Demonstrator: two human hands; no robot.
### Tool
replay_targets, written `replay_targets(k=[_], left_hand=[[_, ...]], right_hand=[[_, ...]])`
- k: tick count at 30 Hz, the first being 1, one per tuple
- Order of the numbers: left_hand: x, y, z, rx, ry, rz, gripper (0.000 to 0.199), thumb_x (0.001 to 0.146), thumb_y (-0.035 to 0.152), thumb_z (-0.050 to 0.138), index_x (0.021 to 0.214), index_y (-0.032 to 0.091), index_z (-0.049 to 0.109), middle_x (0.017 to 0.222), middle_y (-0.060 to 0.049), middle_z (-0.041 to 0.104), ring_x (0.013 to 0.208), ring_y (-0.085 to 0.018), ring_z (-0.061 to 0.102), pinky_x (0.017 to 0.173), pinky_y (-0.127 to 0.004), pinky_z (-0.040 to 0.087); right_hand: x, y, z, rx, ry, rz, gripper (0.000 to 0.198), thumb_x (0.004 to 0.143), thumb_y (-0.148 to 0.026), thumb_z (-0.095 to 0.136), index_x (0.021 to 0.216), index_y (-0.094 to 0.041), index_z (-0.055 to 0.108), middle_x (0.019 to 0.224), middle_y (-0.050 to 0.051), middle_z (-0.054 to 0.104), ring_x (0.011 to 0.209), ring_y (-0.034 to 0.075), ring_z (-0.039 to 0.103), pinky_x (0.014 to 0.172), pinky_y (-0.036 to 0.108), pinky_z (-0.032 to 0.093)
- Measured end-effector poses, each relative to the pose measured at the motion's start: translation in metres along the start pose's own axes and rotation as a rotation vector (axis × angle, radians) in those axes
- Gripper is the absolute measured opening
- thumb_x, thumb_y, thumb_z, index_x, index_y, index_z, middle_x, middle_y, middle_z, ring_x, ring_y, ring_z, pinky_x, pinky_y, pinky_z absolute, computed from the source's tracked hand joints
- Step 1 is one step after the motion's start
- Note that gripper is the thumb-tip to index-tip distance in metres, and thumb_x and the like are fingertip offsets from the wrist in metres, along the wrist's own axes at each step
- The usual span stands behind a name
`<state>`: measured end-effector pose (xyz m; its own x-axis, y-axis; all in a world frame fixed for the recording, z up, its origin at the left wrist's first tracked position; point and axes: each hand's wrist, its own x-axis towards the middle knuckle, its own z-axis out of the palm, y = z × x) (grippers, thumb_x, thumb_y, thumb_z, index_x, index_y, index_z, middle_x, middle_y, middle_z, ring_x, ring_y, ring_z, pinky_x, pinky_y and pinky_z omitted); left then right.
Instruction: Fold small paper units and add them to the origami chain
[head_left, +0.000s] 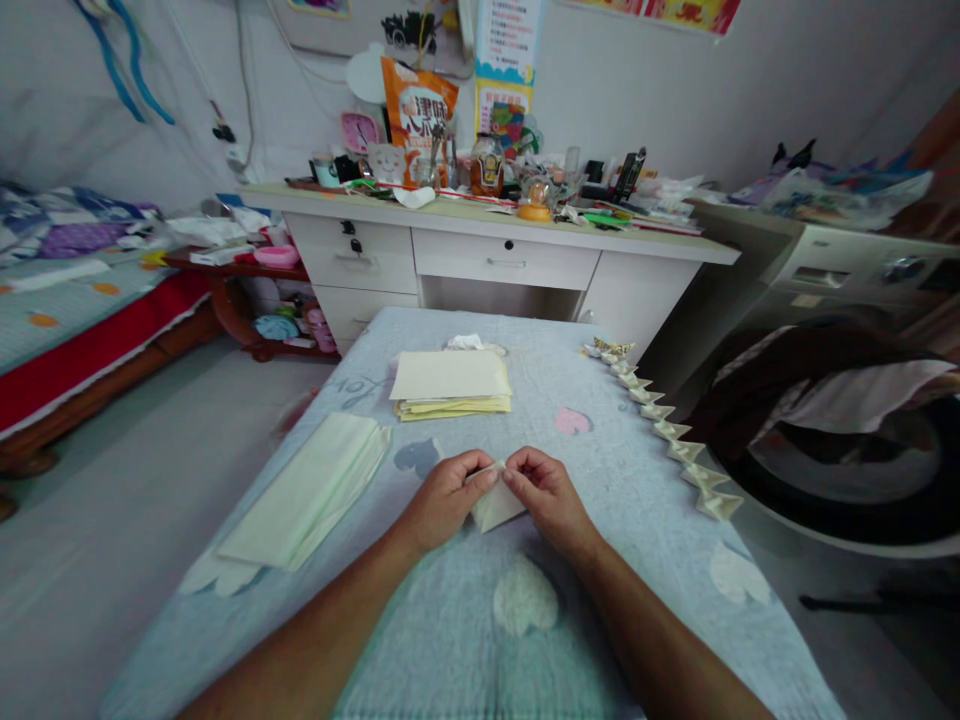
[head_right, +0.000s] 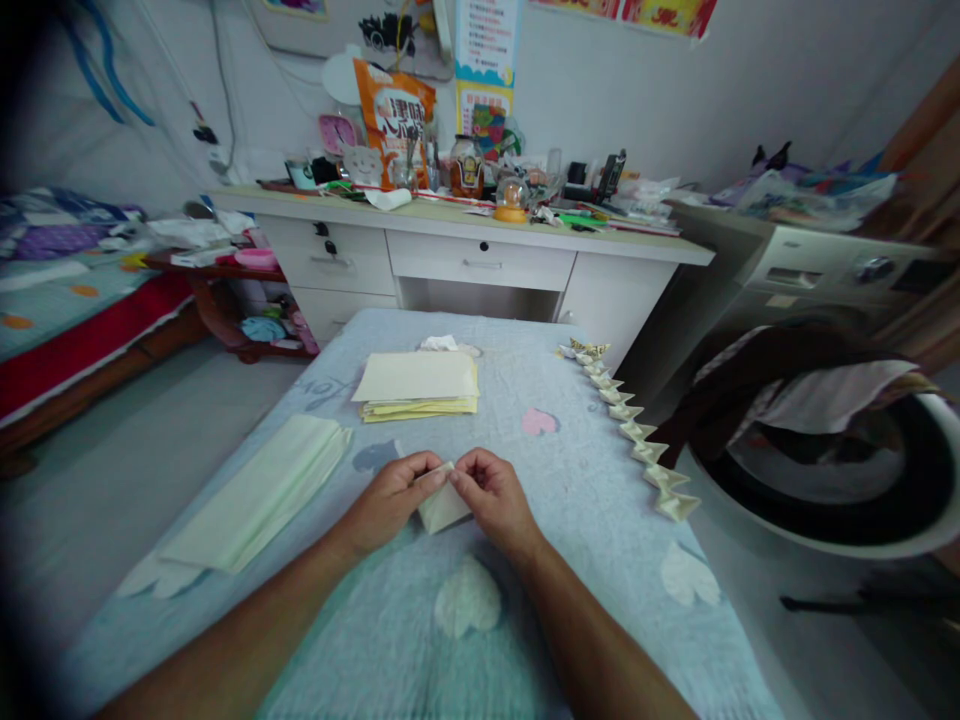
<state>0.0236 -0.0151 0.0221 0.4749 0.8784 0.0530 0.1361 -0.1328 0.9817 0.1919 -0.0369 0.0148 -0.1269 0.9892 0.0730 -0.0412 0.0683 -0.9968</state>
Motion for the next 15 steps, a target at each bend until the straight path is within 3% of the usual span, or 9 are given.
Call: replay_targets(k=[15], left_hand=[[-0.0031, 0.0035, 0.004, 0.079, -0.005, 0.033, 0.028, 0.089, 0.039, 0.049, 0.077, 0.015, 0.057, 0.067, 0.003, 0.051, 0.065, -0.011, 0.047, 0.059, -0.021, 0.035]], right_hand=[[-0.0019, -0.0015, 0.0006, -0.008, -0.029, -0.019, 0.028, 0.081, -0.042, 0.064, 0.075, -0.018, 0.052, 0.064, -0.005, 0.043, 0.056, 0.008, 0.037, 0.051, 0.021, 0.03]])
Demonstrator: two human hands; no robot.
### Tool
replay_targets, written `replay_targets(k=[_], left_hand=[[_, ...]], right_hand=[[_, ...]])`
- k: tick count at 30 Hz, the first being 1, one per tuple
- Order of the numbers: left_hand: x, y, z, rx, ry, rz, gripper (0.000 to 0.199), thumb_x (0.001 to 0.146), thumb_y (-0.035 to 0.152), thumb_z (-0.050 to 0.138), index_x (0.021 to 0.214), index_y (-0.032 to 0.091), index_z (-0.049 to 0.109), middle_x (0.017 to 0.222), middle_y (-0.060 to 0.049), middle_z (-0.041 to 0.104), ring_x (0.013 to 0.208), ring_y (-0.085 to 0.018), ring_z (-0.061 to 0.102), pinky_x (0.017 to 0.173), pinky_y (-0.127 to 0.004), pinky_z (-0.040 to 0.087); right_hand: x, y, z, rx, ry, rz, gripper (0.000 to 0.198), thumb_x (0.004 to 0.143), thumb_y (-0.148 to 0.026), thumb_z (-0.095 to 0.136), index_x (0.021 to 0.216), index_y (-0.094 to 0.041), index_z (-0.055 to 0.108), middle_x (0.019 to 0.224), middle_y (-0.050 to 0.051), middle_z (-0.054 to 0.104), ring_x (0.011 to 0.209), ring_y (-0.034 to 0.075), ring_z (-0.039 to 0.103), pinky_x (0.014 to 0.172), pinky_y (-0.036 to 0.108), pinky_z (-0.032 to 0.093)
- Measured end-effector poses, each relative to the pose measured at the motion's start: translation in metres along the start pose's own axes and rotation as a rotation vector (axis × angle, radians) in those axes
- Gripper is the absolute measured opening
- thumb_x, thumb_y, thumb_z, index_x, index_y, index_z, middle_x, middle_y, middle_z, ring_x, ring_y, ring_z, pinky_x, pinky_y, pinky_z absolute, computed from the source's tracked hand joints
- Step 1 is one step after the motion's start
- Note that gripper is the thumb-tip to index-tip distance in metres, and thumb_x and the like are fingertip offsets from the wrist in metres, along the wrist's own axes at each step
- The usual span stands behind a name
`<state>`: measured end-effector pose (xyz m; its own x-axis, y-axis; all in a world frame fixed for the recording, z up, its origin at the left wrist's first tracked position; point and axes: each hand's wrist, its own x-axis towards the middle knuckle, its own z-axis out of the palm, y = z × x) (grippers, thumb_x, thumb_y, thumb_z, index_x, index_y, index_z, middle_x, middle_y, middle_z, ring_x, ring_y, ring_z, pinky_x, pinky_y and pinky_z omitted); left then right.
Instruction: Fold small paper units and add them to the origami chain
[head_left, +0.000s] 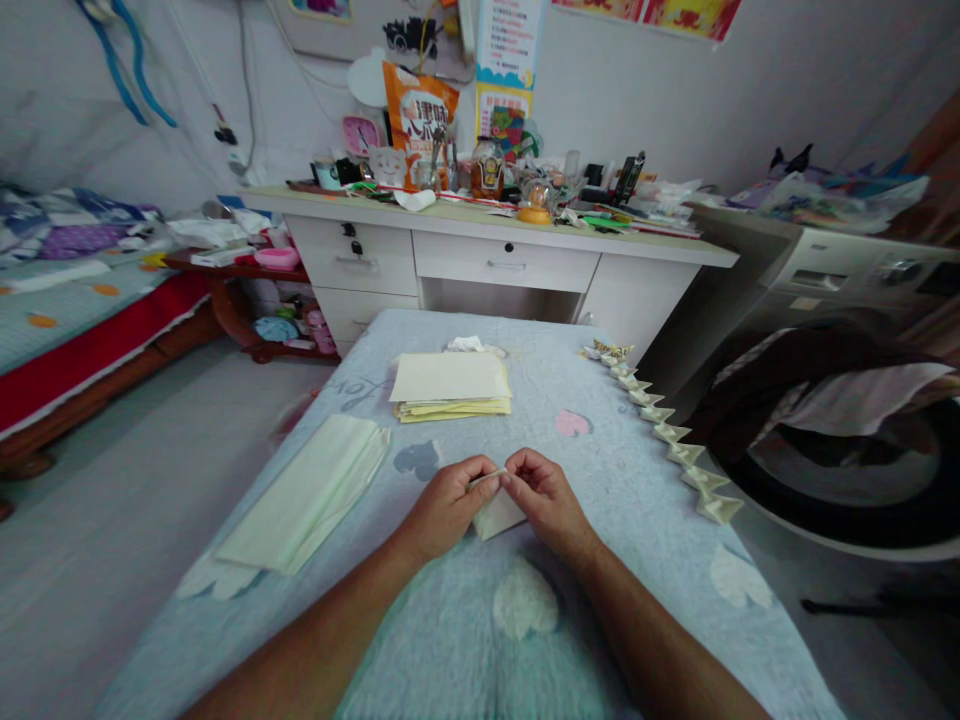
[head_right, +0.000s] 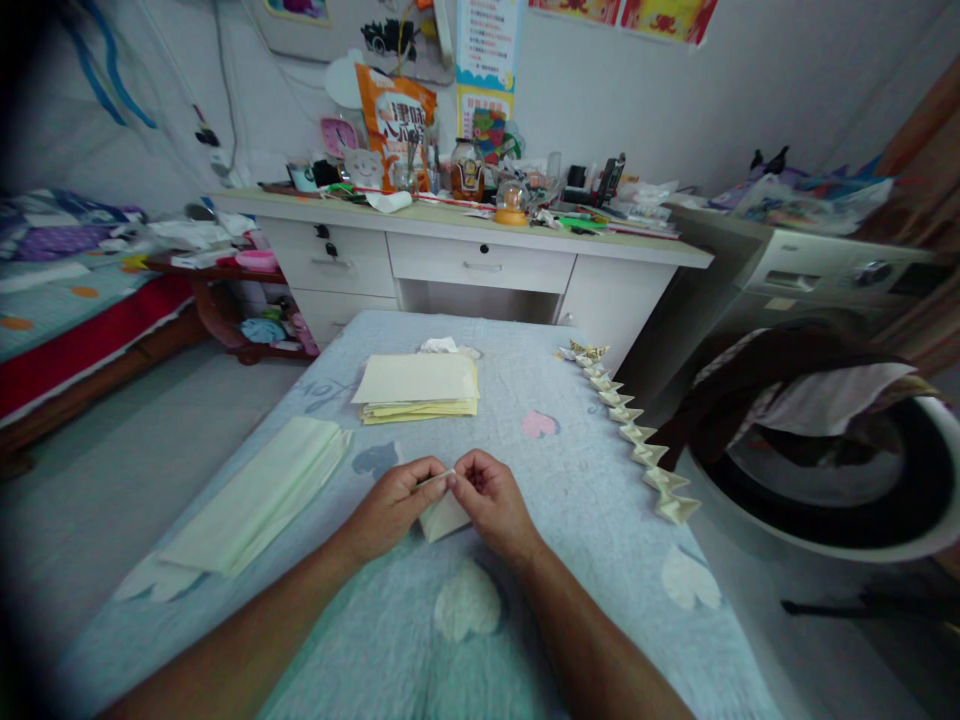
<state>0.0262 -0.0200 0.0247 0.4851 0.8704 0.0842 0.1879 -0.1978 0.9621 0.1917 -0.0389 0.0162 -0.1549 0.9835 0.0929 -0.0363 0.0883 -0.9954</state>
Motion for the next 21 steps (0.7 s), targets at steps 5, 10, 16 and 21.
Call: replay_targets(k=[5, 10, 16, 21], left_hand=[[0.002, -0.001, -0.001, 0.002, 0.017, -0.025, 0.027, 0.088, 0.04, 0.05, 0.079, 0.015, 0.058, 0.069, 0.003, 0.052, 0.065, -0.011, 0.048, 0.06, -0.021, 0.036], [0.006, -0.008, -0.006, 0.005, 0.068, -0.077, 0.027, 0.085, 0.04, 0.054, 0.073, 0.015, 0.056, 0.063, 0.004, 0.048, 0.06, -0.011, 0.044, 0.055, -0.021, 0.033], [0.008, -0.011, -0.009, 0.053, 0.111, -0.115, 0.026, 0.081, 0.038, 0.055, 0.068, 0.016, 0.055, 0.059, 0.005, 0.046, 0.056, -0.01, 0.042, 0.052, -0.021, 0.03], [0.008, -0.01, -0.01, 0.085, 0.102, -0.103, 0.024, 0.08, 0.036, 0.055, 0.067, 0.016, 0.055, 0.059, 0.005, 0.046, 0.056, -0.01, 0.042, 0.053, -0.02, 0.03]], right_hand=[[0.001, 0.002, -0.004, 0.013, 0.03, 0.032, 0.028, 0.082, -0.043, 0.062, 0.076, -0.018, 0.05, 0.063, -0.005, 0.043, 0.054, 0.008, 0.037, 0.049, 0.02, 0.029], [0.005, 0.005, -0.01, -0.025, 0.075, 0.04, 0.028, 0.083, -0.045, 0.059, 0.077, -0.019, 0.049, 0.064, -0.005, 0.043, 0.055, 0.009, 0.038, 0.049, 0.021, 0.029], [0.009, 0.005, -0.015, -0.095, 0.139, 0.027, 0.027, 0.083, -0.045, 0.057, 0.078, -0.02, 0.048, 0.064, -0.005, 0.044, 0.055, 0.01, 0.039, 0.049, 0.021, 0.029], [0.009, 0.007, -0.017, -0.19, 0.156, 0.0, 0.024, 0.085, -0.042, 0.054, 0.079, -0.02, 0.049, 0.065, -0.004, 0.045, 0.056, 0.01, 0.041, 0.05, 0.021, 0.031]])
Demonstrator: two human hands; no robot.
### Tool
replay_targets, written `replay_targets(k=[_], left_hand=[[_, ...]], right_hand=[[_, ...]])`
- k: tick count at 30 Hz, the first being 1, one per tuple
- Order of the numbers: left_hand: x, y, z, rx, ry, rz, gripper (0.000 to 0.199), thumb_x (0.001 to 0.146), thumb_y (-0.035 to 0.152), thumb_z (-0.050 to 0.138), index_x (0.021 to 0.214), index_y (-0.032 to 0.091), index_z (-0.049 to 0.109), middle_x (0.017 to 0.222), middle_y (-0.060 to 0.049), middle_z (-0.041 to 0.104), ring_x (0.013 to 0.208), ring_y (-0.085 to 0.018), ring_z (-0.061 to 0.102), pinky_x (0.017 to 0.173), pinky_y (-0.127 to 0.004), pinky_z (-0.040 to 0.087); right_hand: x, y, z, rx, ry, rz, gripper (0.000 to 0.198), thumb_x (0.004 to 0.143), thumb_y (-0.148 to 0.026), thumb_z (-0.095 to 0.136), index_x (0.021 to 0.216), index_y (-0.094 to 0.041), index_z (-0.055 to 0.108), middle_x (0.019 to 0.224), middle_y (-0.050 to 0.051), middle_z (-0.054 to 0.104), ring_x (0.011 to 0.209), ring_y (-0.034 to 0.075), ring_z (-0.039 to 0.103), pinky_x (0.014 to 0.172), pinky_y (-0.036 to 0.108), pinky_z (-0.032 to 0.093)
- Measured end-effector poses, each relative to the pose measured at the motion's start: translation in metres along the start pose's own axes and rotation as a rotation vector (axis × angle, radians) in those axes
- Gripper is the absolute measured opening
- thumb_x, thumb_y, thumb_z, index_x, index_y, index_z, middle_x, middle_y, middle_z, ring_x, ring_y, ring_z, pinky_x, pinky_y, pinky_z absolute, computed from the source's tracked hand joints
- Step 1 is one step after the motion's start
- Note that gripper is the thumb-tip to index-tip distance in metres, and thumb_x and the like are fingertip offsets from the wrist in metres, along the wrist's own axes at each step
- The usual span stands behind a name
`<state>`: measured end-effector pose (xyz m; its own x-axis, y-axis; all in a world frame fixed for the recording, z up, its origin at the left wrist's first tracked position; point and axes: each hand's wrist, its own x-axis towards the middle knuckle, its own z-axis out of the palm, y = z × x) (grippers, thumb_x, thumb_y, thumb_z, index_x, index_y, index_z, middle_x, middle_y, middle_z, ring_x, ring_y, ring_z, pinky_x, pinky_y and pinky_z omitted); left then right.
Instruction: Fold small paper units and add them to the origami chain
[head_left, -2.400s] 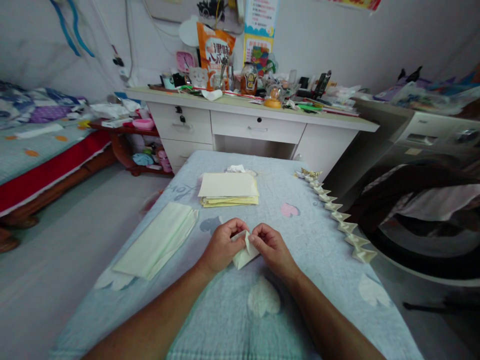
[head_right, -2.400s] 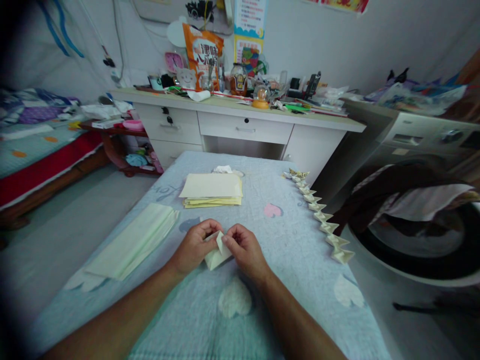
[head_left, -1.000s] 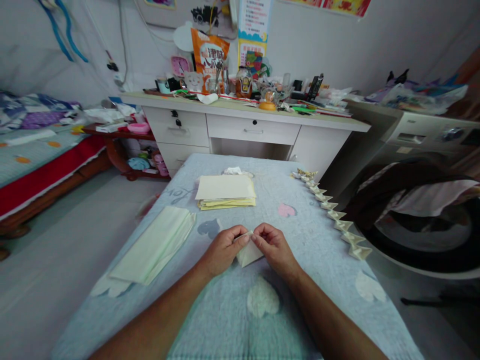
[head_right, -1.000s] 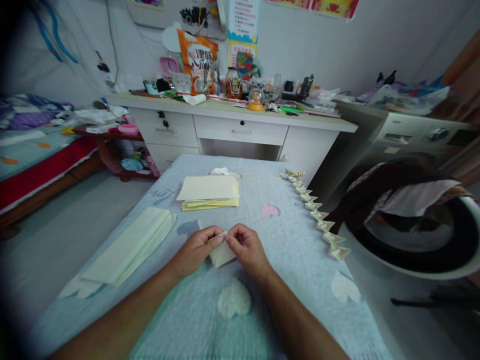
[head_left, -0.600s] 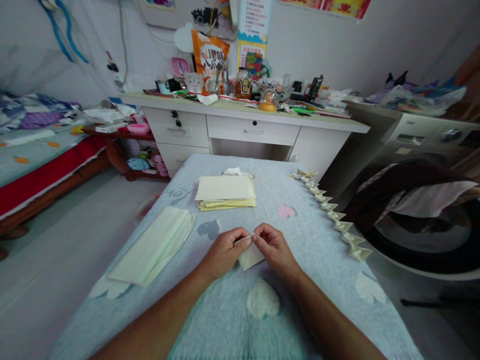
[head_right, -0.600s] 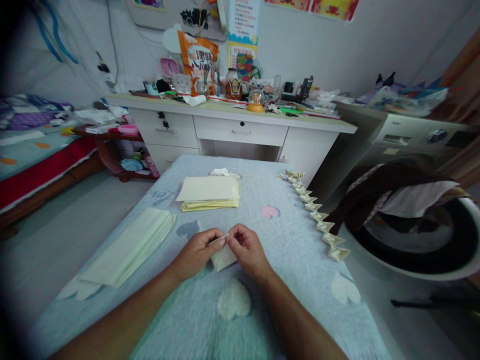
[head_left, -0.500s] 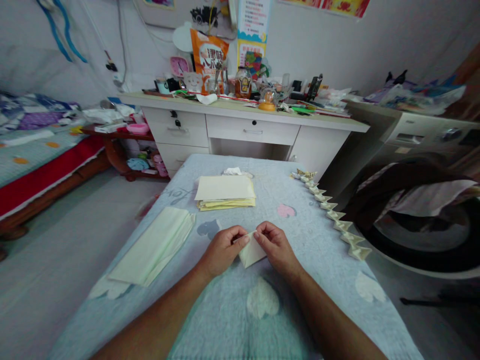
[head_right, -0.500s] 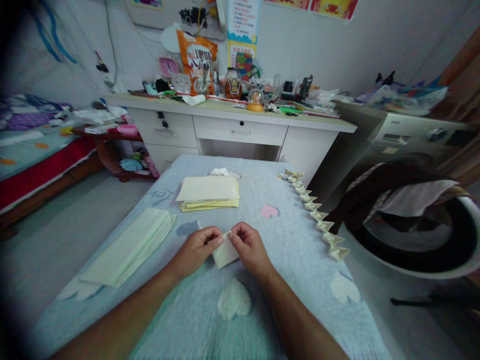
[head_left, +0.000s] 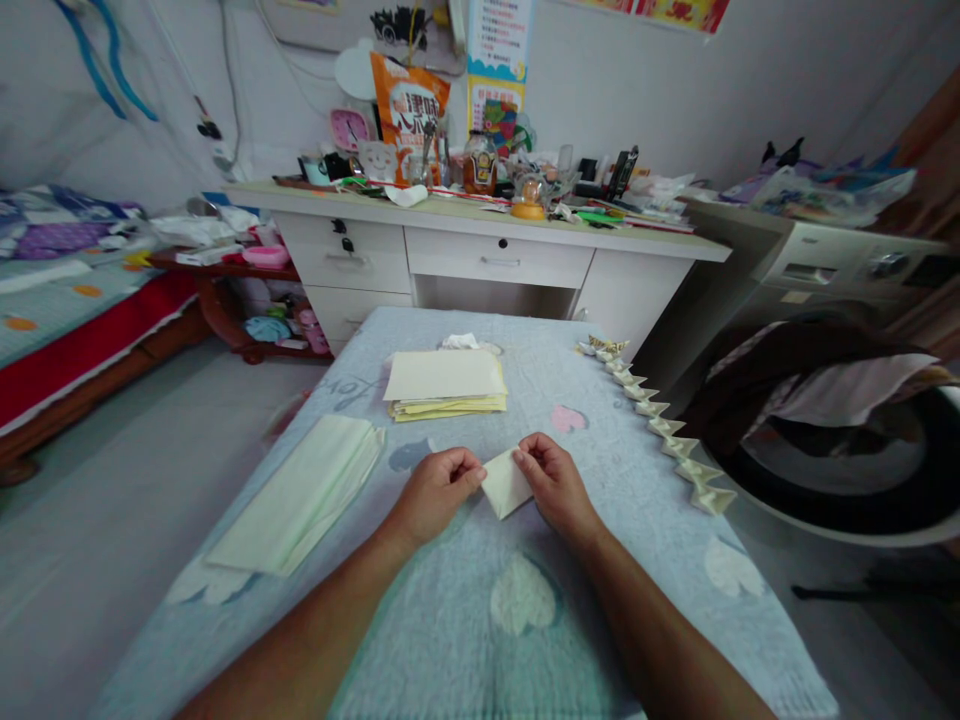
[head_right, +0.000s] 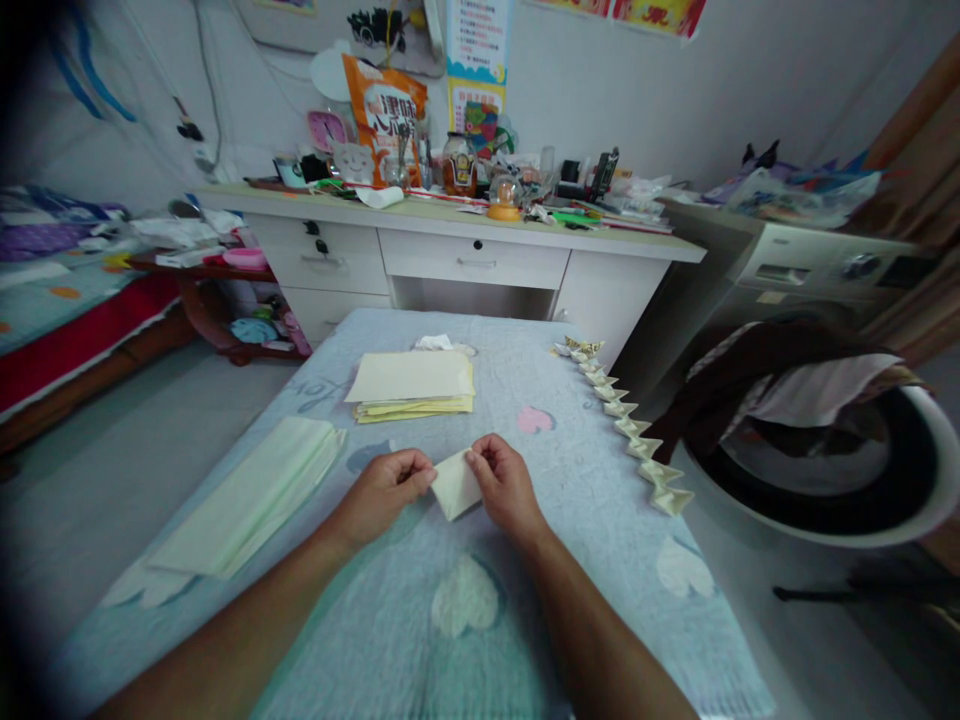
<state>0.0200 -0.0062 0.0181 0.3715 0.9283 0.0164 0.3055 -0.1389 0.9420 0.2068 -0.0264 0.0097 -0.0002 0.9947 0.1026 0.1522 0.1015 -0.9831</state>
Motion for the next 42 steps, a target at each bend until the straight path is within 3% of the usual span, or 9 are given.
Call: replay_targets(k=[5, 11, 13, 18, 21, 28, 34, 39, 42], left_hand=[[-0.002, 0.001, -0.001, 0.119, 0.027, 0.015, 0.024, 0.08, 0.036, 0.053, 0.066, 0.017, 0.056, 0.059, 0.004, 0.051, 0.057, -0.012, 0.046, 0.054, -0.021, 0.032], [-0.004, -0.004, 0.003, 0.502, 0.099, 0.035, 0.016, 0.079, 0.026, 0.054, 0.065, 0.019, 0.056, 0.061, 0.002, 0.056, 0.059, -0.014, 0.052, 0.057, -0.024, 0.032], [-0.004, -0.006, 0.005, 0.587, 0.129, 0.094, 0.004, 0.078, 0.021, 0.056, 0.075, 0.02, 0.057, 0.073, -0.001, 0.059, 0.071, -0.017, 0.055, 0.065, -0.027, 0.037], [-0.003, -0.007, 0.01, 0.564, 0.053, 0.333, 0.023, 0.077, 0.014, 0.058, 0.1, 0.021, 0.058, 0.102, -0.005, 0.061, 0.1, -0.022, 0.052, 0.089, -0.035, 0.04], [-0.003, -0.006, 0.012, 0.558, -0.044, 0.389, 0.018, 0.08, 0.015, 0.058, 0.097, 0.021, 0.061, 0.1, -0.004, 0.065, 0.099, -0.022, 0.052, 0.091, -0.036, 0.04], [-0.005, -0.004, 0.012, 0.641, -0.119, 0.419, 0.021, 0.082, 0.014, 0.057, 0.101, 0.021, 0.064, 0.104, -0.005, 0.067, 0.098, -0.022, 0.054, 0.09, -0.037, 0.041], [-0.005, -0.006, 0.013, 0.71, -0.121, 0.44, 0.024, 0.083, 0.014, 0.056, 0.103, 0.022, 0.065, 0.114, -0.005, 0.066, 0.101, -0.022, 0.054, 0.092, -0.039, 0.041], [-0.006, -0.004, 0.014, 0.726, -0.124, 0.417, 0.022, 0.083, 0.019, 0.057, 0.104, 0.023, 0.065, 0.11, -0.005, 0.065, 0.103, -0.023, 0.053, 0.092, -0.038, 0.041], [-0.006, -0.003, 0.013, 0.726, -0.137, 0.407, 0.024, 0.081, 0.018, 0.06, 0.104, 0.022, 0.064, 0.112, -0.005, 0.065, 0.103, -0.023, 0.052, 0.092, -0.037, 0.041]], right_hand=[[0.003, 0.003, 0.003, -0.266, 0.043, -0.082, 0.017, 0.088, -0.035, 0.051, 0.08, -0.02, 0.053, 0.066, -0.003, 0.051, 0.059, 0.012, 0.047, 0.054, 0.023, 0.034], [0.008, 0.001, 0.01, -0.676, 0.011, -0.181, 0.012, 0.086, -0.024, 0.053, 0.077, -0.019, 0.059, 0.071, 0.0, 0.059, 0.07, 0.015, 0.051, 0.071, 0.028, 0.034], [0.009, 0.001, 0.013, -0.817, 0.003, -0.161, 0.009, 0.086, -0.022, 0.054, 0.081, -0.019, 0.061, 0.078, 0.002, 0.061, 0.077, 0.016, 0.051, 0.076, 0.03, 0.032], [0.009, 0.006, 0.016, -1.041, 0.031, -0.128, 0.008, 0.086, -0.027, 0.058, 0.087, -0.021, 0.063, 0.094, 0.005, 0.059, 0.092, 0.021, 0.048, 0.078, 0.033, 0.029], [0.008, 0.008, 0.017, -1.081, 0.061, -0.115, 0.008, 0.086, -0.03, 0.059, 0.087, -0.022, 0.063, 0.099, 0.006, 0.056, 0.095, 0.023, 0.046, 0.078, 0.034, 0.029], [0.009, 0.01, 0.016, -1.074, 0.097, -0.069, 0.014, 0.084, -0.035, 0.061, 0.088, -0.022, 0.061, 0.098, 0.007, 0.055, 0.095, 0.025, 0.045, 0.078, 0.035, 0.03], [0.006, 0.0, -0.003, -0.941, 0.053, -0.068, 0.007, 0.085, -0.022, 0.057, 0.089, -0.021, 0.062, 0.099, 0.006, 0.056, 0.094, 0.021, 0.047, 0.078, 0.032, 0.031], [0.0, -0.007, -0.019, -0.824, -0.218, -0.186, 0.006, 0.083, -0.018, 0.059, 0.084, -0.02, 0.064, 0.085, 0.001, 0.059, 0.087, 0.017, 0.05, 0.078, 0.029, 0.032], [-0.001, -0.007, -0.019, -0.85, -0.26, -0.193, 0.004, 0.081, -0.02, 0.062, 0.085, -0.02, 0.064, 0.085, 0.001, 0.059, 0.086, 0.017, 0.049, 0.079, 0.03, 0.031]])
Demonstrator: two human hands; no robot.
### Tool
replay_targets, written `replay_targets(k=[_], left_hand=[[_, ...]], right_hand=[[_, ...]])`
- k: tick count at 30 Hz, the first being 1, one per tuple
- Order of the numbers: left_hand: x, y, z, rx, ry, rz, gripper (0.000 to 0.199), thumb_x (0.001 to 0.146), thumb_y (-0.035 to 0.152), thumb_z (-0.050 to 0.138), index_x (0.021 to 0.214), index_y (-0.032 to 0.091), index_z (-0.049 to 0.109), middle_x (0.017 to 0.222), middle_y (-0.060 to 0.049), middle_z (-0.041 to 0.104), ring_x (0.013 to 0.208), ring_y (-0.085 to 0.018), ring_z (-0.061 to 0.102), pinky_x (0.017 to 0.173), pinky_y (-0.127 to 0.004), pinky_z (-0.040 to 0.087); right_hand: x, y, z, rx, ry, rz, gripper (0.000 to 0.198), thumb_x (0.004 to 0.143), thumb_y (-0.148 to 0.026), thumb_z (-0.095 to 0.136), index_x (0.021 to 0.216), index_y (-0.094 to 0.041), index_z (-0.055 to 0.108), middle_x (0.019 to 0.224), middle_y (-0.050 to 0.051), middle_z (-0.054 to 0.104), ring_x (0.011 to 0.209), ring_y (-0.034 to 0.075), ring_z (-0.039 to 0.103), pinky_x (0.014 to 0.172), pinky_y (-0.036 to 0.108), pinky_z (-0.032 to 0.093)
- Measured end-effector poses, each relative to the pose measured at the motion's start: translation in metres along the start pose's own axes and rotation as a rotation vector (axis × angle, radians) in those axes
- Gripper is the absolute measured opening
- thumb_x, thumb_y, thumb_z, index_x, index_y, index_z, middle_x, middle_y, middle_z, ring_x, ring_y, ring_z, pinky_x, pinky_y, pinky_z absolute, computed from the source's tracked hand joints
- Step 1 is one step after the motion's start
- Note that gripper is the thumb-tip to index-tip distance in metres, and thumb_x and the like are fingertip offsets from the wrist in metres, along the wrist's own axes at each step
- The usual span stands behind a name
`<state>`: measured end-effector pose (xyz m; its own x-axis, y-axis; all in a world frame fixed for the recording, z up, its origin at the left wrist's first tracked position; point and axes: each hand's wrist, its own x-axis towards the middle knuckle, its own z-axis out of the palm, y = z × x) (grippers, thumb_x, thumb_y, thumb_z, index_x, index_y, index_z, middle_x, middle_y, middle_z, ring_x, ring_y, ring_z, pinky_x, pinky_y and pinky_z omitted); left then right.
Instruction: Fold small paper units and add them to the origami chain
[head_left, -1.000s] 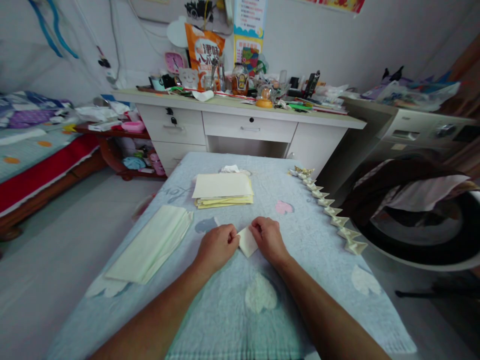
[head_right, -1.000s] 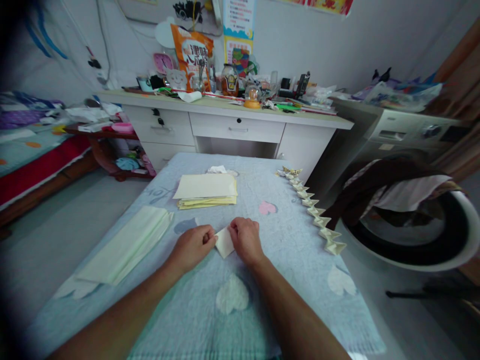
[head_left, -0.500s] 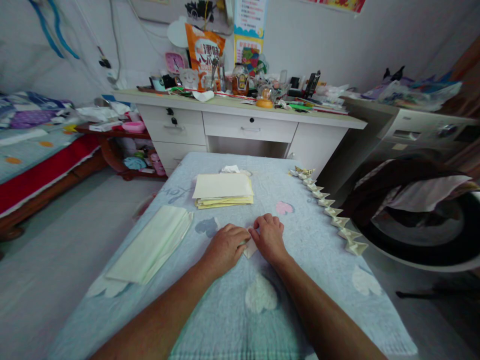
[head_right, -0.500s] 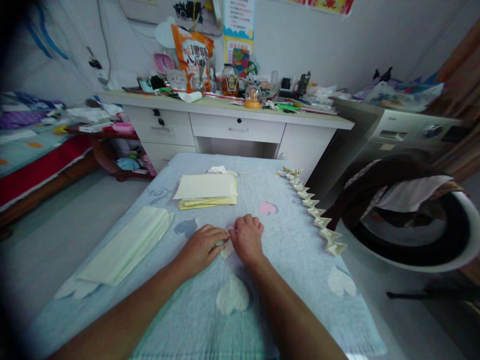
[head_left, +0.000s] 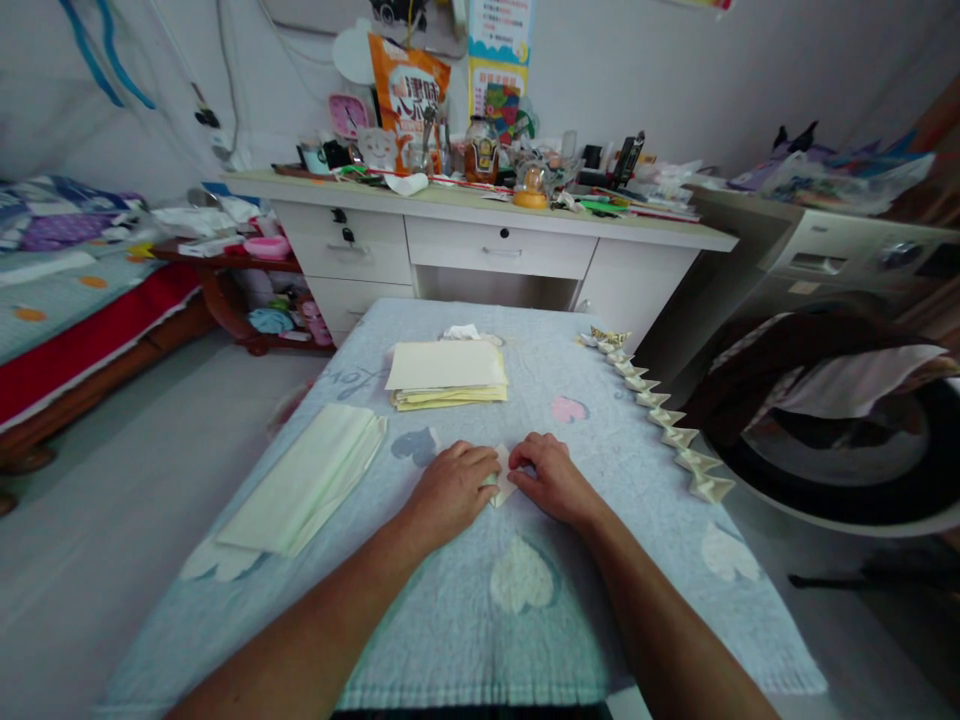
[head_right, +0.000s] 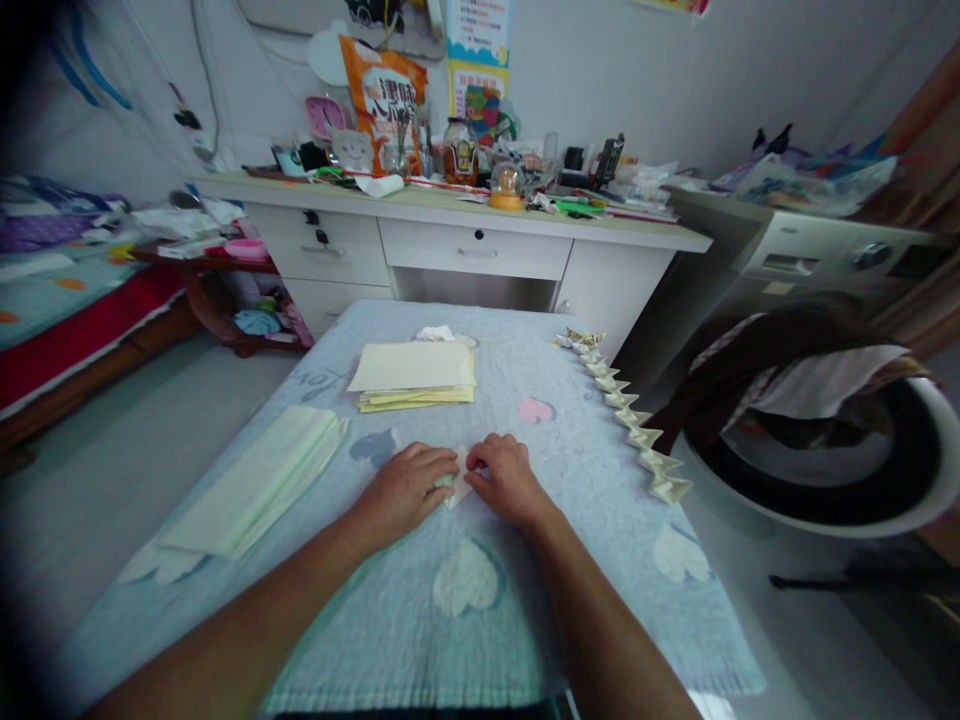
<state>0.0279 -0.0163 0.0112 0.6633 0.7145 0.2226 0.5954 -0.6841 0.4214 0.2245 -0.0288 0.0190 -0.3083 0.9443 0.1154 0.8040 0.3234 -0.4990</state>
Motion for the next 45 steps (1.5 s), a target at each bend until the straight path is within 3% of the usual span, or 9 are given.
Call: replay_targets(k=[6, 12, 24, 31, 45], left_hand=[[-0.002, -0.009, -0.003, -0.106, -0.018, 0.002, 0.034, 0.079, 0.021, 0.064, 0.113, 0.023, 0.062, 0.121, -0.006, 0.061, 0.11, -0.023, 0.05, 0.096, -0.039, 0.038], [0.0, -0.021, -0.006, -0.228, -0.046, -0.009, 0.025, 0.087, 0.017, 0.051, 0.106, 0.023, 0.067, 0.12, -0.005, 0.064, 0.112, -0.021, 0.053, 0.099, -0.039, 0.038], [0.004, -0.031, -0.002, -0.219, -0.016, 0.012, 0.023, 0.088, 0.02, 0.053, 0.103, 0.025, 0.07, 0.117, -0.002, 0.068, 0.103, -0.019, 0.056, 0.092, -0.036, 0.04], [0.005, -0.035, -0.004, -0.207, -0.044, -0.011, 0.024, 0.089, 0.02, 0.052, 0.102, 0.026, 0.072, 0.118, 0.0, 0.069, 0.099, -0.019, 0.056, 0.088, -0.035, 0.041], [0.005, -0.035, -0.003, -0.167, -0.042, 0.001, 0.027, 0.089, 0.018, 0.051, 0.103, 0.029, 0.072, 0.119, 0.003, 0.068, 0.095, -0.02, 0.055, 0.087, -0.036, 0.042]], right_hand=[[0.0, -0.007, 0.006, -0.125, -0.031, 0.045, 0.019, 0.08, -0.033, 0.066, 0.092, -0.02, 0.06, 0.092, 0.003, 0.057, 0.089, 0.019, 0.047, 0.077, 0.031, 0.029], [-0.001, -0.016, 0.015, -0.237, 0.023, 0.105, 0.046, 0.071, -0.059, 0.068, 0.094, -0.021, 0.058, 0.095, 0.006, 0.056, 0.093, 0.024, 0.046, 0.078, 0.034, 0.028], [0.005, -0.018, 0.019, -0.279, 0.063, 0.145, 0.026, 0.083, -0.047, 0.061, 0.087, -0.021, 0.059, 0.092, 0.006, 0.06, 0.089, 0.023, 0.048, 0.077, 0.034, 0.027], [0.002, -0.03, 0.025, -0.387, 0.098, 0.2, 0.054, 0.075, -0.069, 0.055, 0.092, -0.018, 0.057, 0.096, 0.012, 0.059, 0.094, 0.029, 0.047, 0.079, 0.039, 0.029], [-0.004, -0.023, 0.019, -0.338, 0.034, 0.163, 0.064, 0.068, -0.073, 0.059, 0.1, -0.018, 0.055, 0.102, 0.012, 0.056, 0.095, 0.03, 0.047, 0.079, 0.04, 0.032]])
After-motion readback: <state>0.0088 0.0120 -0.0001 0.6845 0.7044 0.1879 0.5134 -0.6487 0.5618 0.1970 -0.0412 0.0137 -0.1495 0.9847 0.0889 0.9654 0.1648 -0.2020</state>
